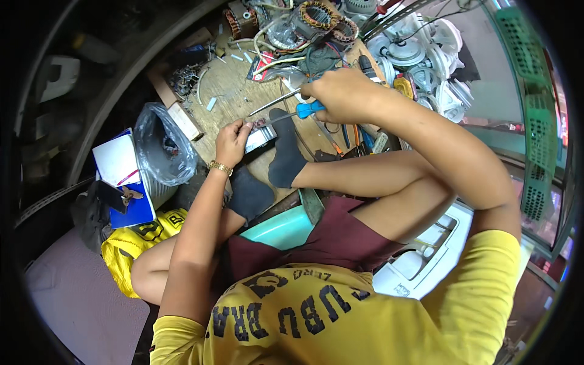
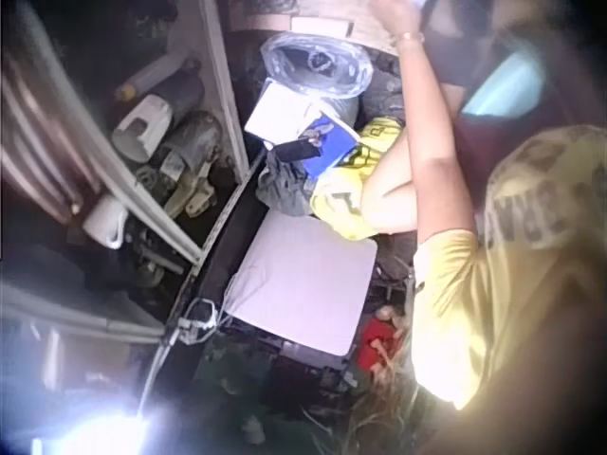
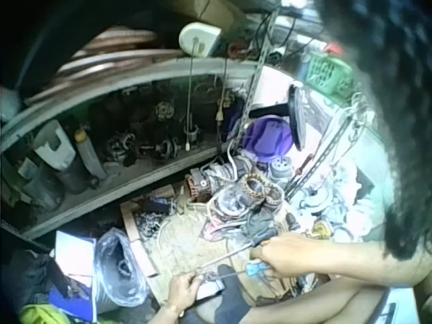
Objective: The person uses a screwdriver and a hammer to disassemble or adjust an electrical motor component, tapping the shaft and prying at the casing while seated on the floor.
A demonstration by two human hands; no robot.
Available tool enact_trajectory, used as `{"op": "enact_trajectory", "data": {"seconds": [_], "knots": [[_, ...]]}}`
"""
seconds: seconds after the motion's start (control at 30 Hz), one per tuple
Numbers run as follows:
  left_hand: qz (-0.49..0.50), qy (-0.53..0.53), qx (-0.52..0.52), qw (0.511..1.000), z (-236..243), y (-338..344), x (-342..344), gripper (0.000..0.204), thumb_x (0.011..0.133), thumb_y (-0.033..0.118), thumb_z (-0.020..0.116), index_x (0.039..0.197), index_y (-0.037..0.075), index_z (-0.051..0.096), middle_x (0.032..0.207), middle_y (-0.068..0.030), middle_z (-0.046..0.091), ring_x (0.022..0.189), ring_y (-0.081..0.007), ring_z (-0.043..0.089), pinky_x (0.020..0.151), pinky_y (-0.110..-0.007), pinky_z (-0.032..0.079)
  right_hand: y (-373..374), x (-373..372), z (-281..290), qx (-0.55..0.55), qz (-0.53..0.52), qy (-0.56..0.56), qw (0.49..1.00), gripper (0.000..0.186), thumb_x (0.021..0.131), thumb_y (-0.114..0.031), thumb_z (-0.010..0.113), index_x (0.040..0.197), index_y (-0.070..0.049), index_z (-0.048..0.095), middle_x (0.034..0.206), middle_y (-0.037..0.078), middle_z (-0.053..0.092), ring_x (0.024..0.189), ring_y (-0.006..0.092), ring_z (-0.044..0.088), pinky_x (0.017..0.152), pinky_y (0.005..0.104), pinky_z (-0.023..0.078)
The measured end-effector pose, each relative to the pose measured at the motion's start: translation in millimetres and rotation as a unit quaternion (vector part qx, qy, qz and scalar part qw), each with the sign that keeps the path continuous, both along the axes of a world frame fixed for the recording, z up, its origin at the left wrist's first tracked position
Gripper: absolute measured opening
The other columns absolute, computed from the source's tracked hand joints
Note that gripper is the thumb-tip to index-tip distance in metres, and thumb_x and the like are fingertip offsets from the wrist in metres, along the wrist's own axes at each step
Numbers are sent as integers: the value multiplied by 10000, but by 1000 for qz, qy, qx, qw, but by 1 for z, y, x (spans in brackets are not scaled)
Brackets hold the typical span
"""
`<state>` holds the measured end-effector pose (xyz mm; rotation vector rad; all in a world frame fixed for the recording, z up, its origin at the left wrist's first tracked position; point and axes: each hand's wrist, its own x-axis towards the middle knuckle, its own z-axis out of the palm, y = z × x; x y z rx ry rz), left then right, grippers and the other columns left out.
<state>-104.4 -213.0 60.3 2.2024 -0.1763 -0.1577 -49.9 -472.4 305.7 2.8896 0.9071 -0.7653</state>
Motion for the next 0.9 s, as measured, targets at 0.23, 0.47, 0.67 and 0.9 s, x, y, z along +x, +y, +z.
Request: {"op": "enact_trajectory", "data": {"seconds": [0.23,0.47,0.67,0.9], "knots": [[-32,-13,54,998,16,-5,-17,386,923,398,653,795,33,662,763,-237,649,812,-433,636,708,-532,494,8,-81,18,-46,-1,-27,999,311,805,-294,789,997,-70,695,845,153,724,824,343,719,707,463,571],[83,52,92,991,-14,-4,-7,508,1003,461,471,1034,26,733,1019,-317,683,1008,-474,651,903,-510,499,0,-138,107,41,-50,-237,969,184,800,-259,776,915,-119,747,823,134,728,822,324,729,722,474,576],[121,194,32,973,-35,-2,30,586,1023,448,420,1120,-55,705,1123,-361,653,1099,-477,641,977,-463,475,-45,-140,98,285,-153,-274,906,432,873,-255,704,1243,-81,564,928,189,706,901,392,685,756,496,539],[105,90,97,986,-59,17,37,448,1028,328,448,1191,-60,603,1094,-305,688,1078,-432,658,947,-461,481,-62,-168,-13,300,-275,-107,907,346,818,-179,737,1131,-77,628,976,183,699,936,375,676,801,457,523]]}}
